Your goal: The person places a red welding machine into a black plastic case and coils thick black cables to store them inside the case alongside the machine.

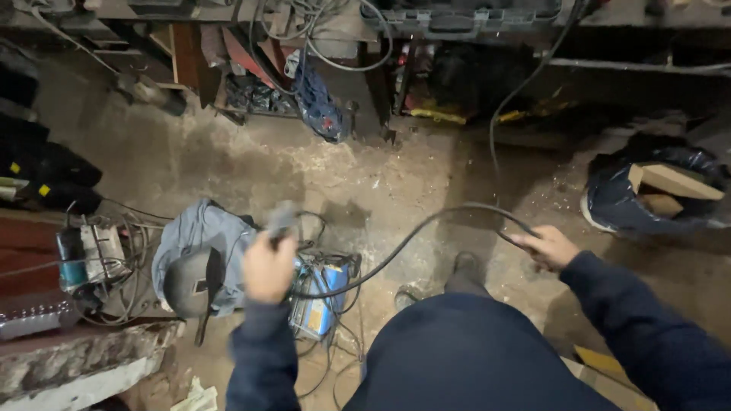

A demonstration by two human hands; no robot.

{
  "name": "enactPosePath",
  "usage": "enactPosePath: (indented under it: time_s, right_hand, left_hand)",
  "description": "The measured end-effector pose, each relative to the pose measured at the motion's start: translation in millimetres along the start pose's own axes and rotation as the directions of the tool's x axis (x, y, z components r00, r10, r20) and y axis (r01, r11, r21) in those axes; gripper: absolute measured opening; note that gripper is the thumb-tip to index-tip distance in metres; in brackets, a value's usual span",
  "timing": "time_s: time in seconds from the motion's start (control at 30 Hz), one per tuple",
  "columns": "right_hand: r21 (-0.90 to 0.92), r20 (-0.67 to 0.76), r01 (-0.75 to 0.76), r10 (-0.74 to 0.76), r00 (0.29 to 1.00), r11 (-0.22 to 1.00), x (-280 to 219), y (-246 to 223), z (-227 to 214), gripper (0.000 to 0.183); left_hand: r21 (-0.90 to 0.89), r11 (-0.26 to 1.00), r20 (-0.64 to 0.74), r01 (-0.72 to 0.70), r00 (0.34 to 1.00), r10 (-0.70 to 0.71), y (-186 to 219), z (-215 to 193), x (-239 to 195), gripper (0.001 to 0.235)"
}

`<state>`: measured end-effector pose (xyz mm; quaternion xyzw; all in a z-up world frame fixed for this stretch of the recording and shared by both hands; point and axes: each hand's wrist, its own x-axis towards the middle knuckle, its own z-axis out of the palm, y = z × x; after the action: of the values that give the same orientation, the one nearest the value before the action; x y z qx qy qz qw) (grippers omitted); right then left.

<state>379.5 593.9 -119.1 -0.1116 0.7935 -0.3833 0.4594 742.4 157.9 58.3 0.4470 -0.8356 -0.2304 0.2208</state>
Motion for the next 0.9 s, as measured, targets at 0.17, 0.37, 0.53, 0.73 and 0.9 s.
enactPosePath:
  time_s: [0.17, 0.37, 0.53, 0.73, 0.9]
  right_hand:
    - [0.481, 0.26, 0.058, -0.205, 0.944, 0.875, -94, -164, 72, 0.032]
    - [-0.023, 0.463, 0.772, -0.678, 0.571, 0.635, -78, -145, 124, 0.022]
    - [-0.107, 0.651, 0.908, -0.662, 0.373, 0.406, -48, -124, 119, 0.026]
    - [-0.336, 0.837, 0.936, -0.422, 0.348, 0.104, 57, -96, 109, 0.025]
    - [-0.438, 0.89, 0.758, -0.352, 0.29, -0.484, 230, -54, 35, 0.013]
  left_hand:
    - [-0.633, 0.14, 0.77, 0.761, 0.638, 0.014, -29, 167, -6, 0.028]
    - [-0.448, -0.011, 0.893, 0.894, 0.447, -0.055, 158, 112, 1, 0.044]
    - [-0.582, 0.271, 0.811, 0.766, 0.525, 0.259, 201, 81, -1, 0.046]
    - [-0.578, 0.102, 0.807, 0.809, 0.55, 0.214, 186, 28, -15, 0.038]
    - [-0.785, 0.173, 0.614, 0.595, 0.785, 0.084, 110, -54, -70, 0.04]
